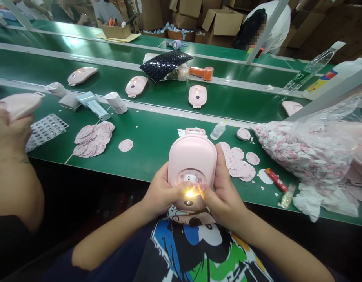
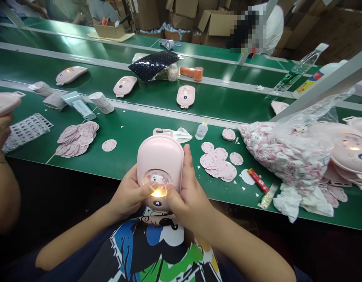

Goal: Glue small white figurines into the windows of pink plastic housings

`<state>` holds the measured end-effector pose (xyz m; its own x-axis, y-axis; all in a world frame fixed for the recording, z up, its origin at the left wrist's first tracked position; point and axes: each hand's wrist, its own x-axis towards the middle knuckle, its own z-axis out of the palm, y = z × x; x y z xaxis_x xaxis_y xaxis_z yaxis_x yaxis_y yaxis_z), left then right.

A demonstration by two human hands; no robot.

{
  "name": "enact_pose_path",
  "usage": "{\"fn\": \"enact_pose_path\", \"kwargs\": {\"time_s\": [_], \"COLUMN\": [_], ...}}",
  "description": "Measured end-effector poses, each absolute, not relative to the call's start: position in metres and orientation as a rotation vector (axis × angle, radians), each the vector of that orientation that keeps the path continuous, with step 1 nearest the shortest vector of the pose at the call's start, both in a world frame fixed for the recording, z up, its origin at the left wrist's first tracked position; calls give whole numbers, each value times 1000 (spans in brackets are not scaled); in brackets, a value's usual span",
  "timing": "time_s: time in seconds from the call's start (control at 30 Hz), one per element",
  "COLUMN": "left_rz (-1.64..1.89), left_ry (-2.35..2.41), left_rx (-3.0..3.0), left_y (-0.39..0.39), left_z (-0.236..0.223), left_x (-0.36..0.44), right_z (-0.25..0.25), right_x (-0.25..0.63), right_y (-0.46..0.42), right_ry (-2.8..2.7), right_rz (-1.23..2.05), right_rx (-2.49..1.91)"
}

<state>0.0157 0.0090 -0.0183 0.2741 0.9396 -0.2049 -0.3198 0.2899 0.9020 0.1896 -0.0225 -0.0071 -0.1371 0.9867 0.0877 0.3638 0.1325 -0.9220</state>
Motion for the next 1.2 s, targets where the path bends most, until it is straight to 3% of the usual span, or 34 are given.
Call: {"fn": "enact_pose_path", "kwargs": {"time_s": [0.67,0.97,1.2], "left_rz": [1147,1364,1324], "left_ry": [891,1106,1202], "left_rx": [723,798,956], "left_y": [26,121,216], "left_z": [-19,-7,-24], "left_x": [8,-55,-37], "right_z": [-11,-58,-86], "right_x": [194,270,284], "right_y": [-14,-30,-43], "right_ry": [-1654,-1369,-1252], "right_rz": [964,786,605], "right_rx": [-1173,-1284,-1483]}}
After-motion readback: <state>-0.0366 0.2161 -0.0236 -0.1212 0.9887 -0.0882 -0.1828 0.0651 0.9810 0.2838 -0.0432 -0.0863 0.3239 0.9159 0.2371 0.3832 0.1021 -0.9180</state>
